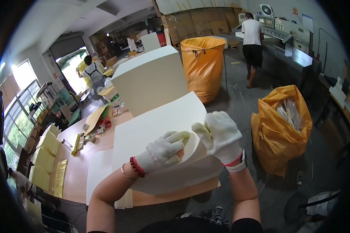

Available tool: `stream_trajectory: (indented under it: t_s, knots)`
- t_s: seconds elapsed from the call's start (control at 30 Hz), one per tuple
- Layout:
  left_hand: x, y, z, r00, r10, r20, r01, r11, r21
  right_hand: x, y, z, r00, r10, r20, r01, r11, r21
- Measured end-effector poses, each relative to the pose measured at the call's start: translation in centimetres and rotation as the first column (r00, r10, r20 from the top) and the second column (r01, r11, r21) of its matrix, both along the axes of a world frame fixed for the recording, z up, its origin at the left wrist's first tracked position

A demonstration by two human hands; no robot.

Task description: The person repeatedly picks up small stacks of white paper sheets from a table and places them onto a growing pile. The person wears white gloves and handles the sheets with both hands, maintaining a consistent stacking rhythm throughout the clip.

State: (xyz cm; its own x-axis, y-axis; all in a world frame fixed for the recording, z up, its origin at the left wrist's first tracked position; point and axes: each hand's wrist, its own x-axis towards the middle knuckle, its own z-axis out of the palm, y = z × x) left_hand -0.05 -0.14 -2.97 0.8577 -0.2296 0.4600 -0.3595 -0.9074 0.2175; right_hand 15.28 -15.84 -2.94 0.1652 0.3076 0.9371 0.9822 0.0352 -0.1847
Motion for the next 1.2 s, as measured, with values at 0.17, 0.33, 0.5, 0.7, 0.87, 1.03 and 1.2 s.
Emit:
stream_trajectory:
  t_s: [0.17,0.33,0.5,0.7,0.87,1.03,1.2]
  knots:
    - [-0.2,0.2,0.6,0.997,-0.007,-0.075,-0.003,0.990,-0.139,0.4,0.8,0.5,0.998,-0.002,0.068,0.008,0.996,-0.087]
    - [-0.6,-0.1,1.6,0.971,0.040,-0.234,-0.117,0.938,-0.325,1.2,1.1,-1.2,0.997,-0.064,0.053,0.062,0.997,0.043]
    - [-0.9,0.0,2.1,0.927,0.146,-0.346,-0.234,0.945,-0.228,1.2,1.2,-1.5,0.992,-0.099,0.078,0.090,0.989,0.114]
    - [-1.0,-0.3,0.7,0.987,0.160,-0.009,-0.158,0.967,-0.199,1.0,1.0,-1.3,0.997,0.017,0.073,-0.026,0.992,0.124]
    - [-0.9,0.5,1.8,0.977,0.042,-0.211,-0.058,0.996,-0.070,1.1,1.3,-1.5,1.000,0.009,0.007,-0.010,0.996,0.092]
    - [-0.7,0.3,0.8,0.996,0.094,-0.003,-0.094,0.993,-0.077,1.5,1.6,-2.2,0.999,-0.028,0.028,0.024,0.992,0.125]
    - [-0.6,0.6,1.1,0.998,0.038,0.048,-0.037,0.999,-0.014,0.9,1.3,-1.8,0.998,0.037,-0.049,-0.030,0.990,0.140]
